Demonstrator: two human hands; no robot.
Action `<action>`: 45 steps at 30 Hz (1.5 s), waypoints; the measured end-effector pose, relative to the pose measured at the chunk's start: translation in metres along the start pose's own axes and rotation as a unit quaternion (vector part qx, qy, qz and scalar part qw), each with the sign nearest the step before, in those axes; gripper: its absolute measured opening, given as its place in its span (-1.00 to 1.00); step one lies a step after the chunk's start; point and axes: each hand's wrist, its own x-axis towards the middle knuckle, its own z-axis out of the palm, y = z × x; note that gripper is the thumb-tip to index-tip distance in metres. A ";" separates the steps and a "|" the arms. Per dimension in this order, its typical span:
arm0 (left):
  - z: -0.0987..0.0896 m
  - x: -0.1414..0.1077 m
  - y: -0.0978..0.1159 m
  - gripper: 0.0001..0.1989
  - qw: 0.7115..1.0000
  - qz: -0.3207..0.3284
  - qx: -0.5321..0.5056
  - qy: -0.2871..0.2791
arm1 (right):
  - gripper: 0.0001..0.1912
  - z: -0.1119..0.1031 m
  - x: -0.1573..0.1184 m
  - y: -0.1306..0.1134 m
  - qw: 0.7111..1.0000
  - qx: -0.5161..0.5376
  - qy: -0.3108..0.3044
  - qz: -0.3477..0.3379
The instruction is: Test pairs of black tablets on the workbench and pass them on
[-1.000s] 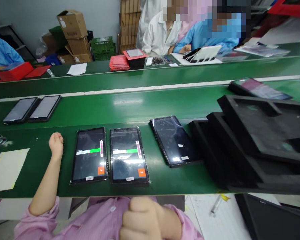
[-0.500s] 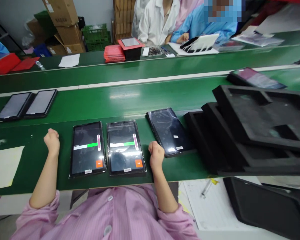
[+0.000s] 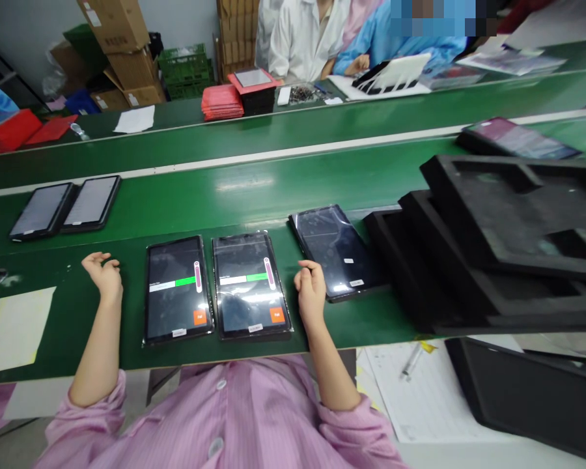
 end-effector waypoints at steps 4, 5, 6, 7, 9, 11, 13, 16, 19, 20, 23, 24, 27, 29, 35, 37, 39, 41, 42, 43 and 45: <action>-0.001 0.001 0.000 -0.69 0.999 -0.050 -0.010 -0.016 | -0.73 0.000 -0.009 -0.004 0.990 -0.124 -0.020 -0.071; -0.001 -0.001 0.001 -0.72 0.998 -0.050 0.003 -0.038 | -0.77 0.000 -0.012 -0.006 0.986 -0.142 -0.040 -0.073; -0.003 -0.004 0.002 -0.74 0.997 -0.044 0.017 -0.064 | -0.81 0.000 -0.015 -0.009 0.982 -0.161 -0.059 -0.081; -0.004 -0.008 0.003 -0.75 0.994 -0.036 0.030 -0.095 | -0.85 0.000 -0.019 -0.012 0.976 -0.182 -0.070 -0.100; -0.008 -0.019 0.005 -0.70 0.986 -0.014 0.045 -0.160 | -0.92 0.001 -0.027 -0.022 0.955 -0.229 -0.070 -0.175; -0.013 -0.034 0.008 -0.63 0.973 0.001 0.050 -0.225 | -0.93 0.003 -0.035 -0.035 0.926 -0.258 -0.078 -0.263; -0.018 -0.050 0.011 -0.56 0.959 0.010 0.053 -0.278 | -0.94 0.007 -0.043 -0.048 0.900 -0.264 -0.121 -0.325; -0.029 -0.074 0.017 -0.43 0.939 0.031 0.067 -0.336 | -0.89 0.012 -0.053 -0.064 0.857 -0.276 -0.216 -0.378; -0.041 -0.094 0.023 -0.31 0.921 0.055 0.064 -0.380 | -0.70 0.014 -0.061 -0.071 0.818 -0.299 -0.282 -0.403; -0.044 -0.100 0.024 -0.28 0.916 0.059 0.056 -0.392 | -0.64 0.015 -0.063 -0.071 0.809 -0.309 -0.297 -0.403; -0.055 -0.114 0.027 -0.20 0.904 0.054 0.034 -0.422 | -0.55 0.017 -0.070 -0.069 0.789 -0.332 -0.331 -0.397; -0.058 -0.117 0.026 -0.19 0.900 0.052 0.030 -0.432 | -0.55 0.018 -0.072 -0.068 0.784 -0.337 -0.339 -0.396; -0.069 -0.122 0.024 -0.14 0.883 0.062 0.043 -0.463 | -0.59 0.020 -0.077 -0.069 0.769 -0.357 -0.367 -0.382; -0.077 -0.119 0.024 -0.08 0.871 0.069 0.066 -0.481 | -0.63 0.019 -0.074 -0.070 0.768 -0.362 -0.382 -0.365; -0.049 -0.092 0.066 -0.19 0.851 0.102 0.203 -0.474 | -0.54 0.009 -0.010 -0.041 0.927 -0.277 -0.194 -0.165; -0.010 -0.084 0.088 -0.37 0.833 0.161 0.282 -0.449 | -0.50 0.015 0.021 -0.019 0.959 -0.228 -0.159 -0.063; 0.036 -0.081 0.106 -0.48 0.821 0.218 0.323 -0.417 | -0.52 0.025 0.044 0.002 0.972 -0.172 -0.158 0.010; 0.078 -0.081 0.118 -0.57 0.806 0.254 0.350 -0.404 | -0.55 0.033 0.055 0.016 0.980 -0.124 -0.150 0.049; 0.096 -0.082 0.122 -0.61 0.797 0.264 0.363 -0.404 | -0.55 0.035 0.057 0.020 0.982 -0.102 -0.145 0.061; 0.109 -0.083 0.124 -0.64 0.788 0.269 0.379 -0.403 | -0.55 0.036 0.057 0.022 0.984 -0.083 -0.143 0.069; 0.127 -0.086 0.125 -0.66 0.771 0.275 0.417 -0.395 | -0.53 0.034 0.053 0.021 0.985 -0.057 -0.145 0.077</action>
